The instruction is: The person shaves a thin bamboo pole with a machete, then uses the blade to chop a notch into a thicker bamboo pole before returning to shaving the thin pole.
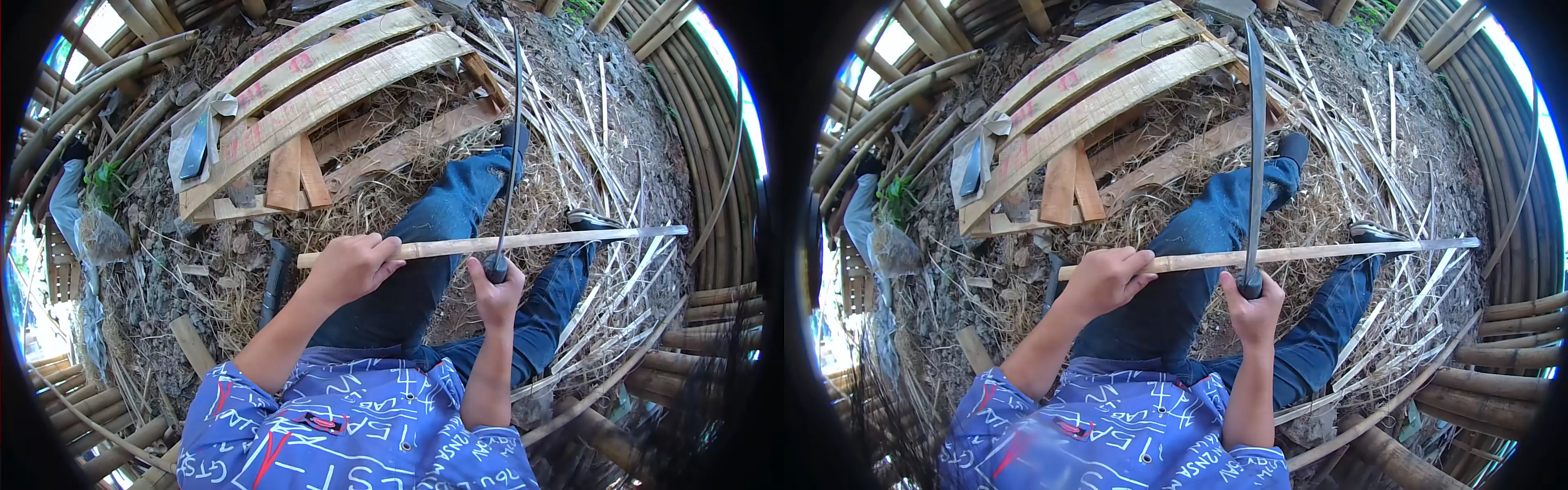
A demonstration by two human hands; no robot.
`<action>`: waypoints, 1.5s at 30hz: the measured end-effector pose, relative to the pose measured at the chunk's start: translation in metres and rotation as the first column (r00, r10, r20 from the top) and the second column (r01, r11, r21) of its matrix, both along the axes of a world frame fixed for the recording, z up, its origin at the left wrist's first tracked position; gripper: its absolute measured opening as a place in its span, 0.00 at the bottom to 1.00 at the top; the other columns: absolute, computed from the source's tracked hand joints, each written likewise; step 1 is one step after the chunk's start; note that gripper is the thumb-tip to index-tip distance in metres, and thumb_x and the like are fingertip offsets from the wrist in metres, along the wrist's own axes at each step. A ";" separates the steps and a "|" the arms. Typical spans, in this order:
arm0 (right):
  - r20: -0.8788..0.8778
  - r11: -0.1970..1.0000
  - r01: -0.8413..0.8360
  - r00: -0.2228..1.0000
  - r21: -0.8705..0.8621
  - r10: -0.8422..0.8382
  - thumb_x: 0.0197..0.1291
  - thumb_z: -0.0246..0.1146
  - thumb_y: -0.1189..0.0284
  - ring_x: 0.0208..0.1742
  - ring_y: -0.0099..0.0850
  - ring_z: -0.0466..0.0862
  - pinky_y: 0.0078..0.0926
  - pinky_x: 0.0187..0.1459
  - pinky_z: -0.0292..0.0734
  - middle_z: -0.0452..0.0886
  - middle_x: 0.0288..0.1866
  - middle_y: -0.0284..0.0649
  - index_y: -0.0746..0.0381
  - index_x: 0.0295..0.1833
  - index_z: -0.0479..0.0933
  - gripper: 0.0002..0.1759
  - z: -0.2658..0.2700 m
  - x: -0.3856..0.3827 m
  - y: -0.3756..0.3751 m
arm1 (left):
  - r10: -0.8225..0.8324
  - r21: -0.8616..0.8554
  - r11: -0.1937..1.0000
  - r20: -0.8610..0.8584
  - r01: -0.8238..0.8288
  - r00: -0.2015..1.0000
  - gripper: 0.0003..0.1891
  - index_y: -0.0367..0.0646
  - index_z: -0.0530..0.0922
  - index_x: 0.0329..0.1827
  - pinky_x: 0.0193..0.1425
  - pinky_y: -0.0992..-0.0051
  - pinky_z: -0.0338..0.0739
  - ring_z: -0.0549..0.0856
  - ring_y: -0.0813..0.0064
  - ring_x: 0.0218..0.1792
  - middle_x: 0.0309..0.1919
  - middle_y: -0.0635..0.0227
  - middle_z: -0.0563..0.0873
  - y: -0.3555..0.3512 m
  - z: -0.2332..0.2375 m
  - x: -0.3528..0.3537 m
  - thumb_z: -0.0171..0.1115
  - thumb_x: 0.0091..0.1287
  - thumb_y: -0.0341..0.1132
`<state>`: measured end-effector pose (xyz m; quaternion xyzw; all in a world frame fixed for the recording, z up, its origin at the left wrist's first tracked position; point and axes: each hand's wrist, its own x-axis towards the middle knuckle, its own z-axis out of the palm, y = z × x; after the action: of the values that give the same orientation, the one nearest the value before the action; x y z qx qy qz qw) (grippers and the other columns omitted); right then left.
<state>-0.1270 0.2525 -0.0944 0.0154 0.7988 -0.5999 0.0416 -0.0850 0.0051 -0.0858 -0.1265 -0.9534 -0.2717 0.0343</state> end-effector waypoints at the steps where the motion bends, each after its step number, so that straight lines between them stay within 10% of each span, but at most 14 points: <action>1: -0.001 1.000 0.000 1.000 0.001 0.000 0.56 0.73 0.70 0.22 0.15 0.66 0.21 0.24 0.61 0.70 0.18 0.25 0.65 0.26 0.76 0.15 0.001 0.001 0.001 | 0.000 0.001 1.000 -0.001 0.000 1.000 0.10 0.45 0.77 0.42 0.31 0.60 0.77 0.84 0.58 0.29 0.28 0.64 0.81 0.000 0.000 0.000 0.66 0.64 0.40; 21: 0.084 0.977 -0.140 0.988 0.162 0.128 0.57 0.72 0.58 0.20 0.22 0.75 0.27 0.25 0.69 0.76 0.16 0.37 0.68 0.31 0.80 0.21 0.012 0.021 0.005 | 0.018 0.107 0.993 0.284 -0.050 0.959 0.16 0.38 0.69 0.37 0.34 0.50 0.72 0.80 0.40 0.31 0.23 0.45 0.79 0.009 0.001 -0.001 0.52 0.75 0.44; 26: 0.120 0.894 -0.169 0.984 0.416 0.130 0.55 0.66 0.42 0.27 0.50 0.85 0.43 0.31 0.78 0.81 0.20 0.51 0.65 0.33 0.83 0.32 0.018 0.005 0.019 | 0.010 0.079 0.996 0.316 -0.037 0.949 0.16 0.38 0.69 0.38 0.33 0.49 0.72 0.80 0.40 0.30 0.22 0.46 0.79 0.012 -0.001 -0.005 0.51 0.76 0.44; 39: -0.242 0.591 -0.022 0.899 0.806 0.364 0.46 0.71 0.39 0.23 0.43 0.83 0.40 0.27 0.75 0.78 0.18 0.43 0.60 0.26 0.76 0.32 0.021 -0.025 0.061 | 0.018 0.124 0.990 0.346 -0.064 0.938 0.14 0.39 0.70 0.35 0.31 0.51 0.70 0.79 0.40 0.29 0.20 0.46 0.77 0.012 0.000 -0.015 0.53 0.74 0.40; 45: -0.205 0.447 0.127 0.970 0.885 0.131 0.50 0.70 0.40 0.24 0.44 0.84 0.43 0.30 0.77 0.80 0.20 0.45 0.60 0.25 0.75 0.31 0.029 -0.044 0.128 | 0.011 0.148 0.987 0.340 -0.065 0.940 0.16 0.40 0.72 0.36 0.30 0.50 0.73 0.81 0.41 0.26 0.19 0.47 0.79 0.006 -0.002 -0.013 0.52 0.75 0.44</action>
<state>-0.1705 0.3801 -0.0656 -0.0395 0.9930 -0.0868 -0.0702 -0.0980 0.0106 -0.0880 -0.0564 -0.9231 -0.3627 -0.1148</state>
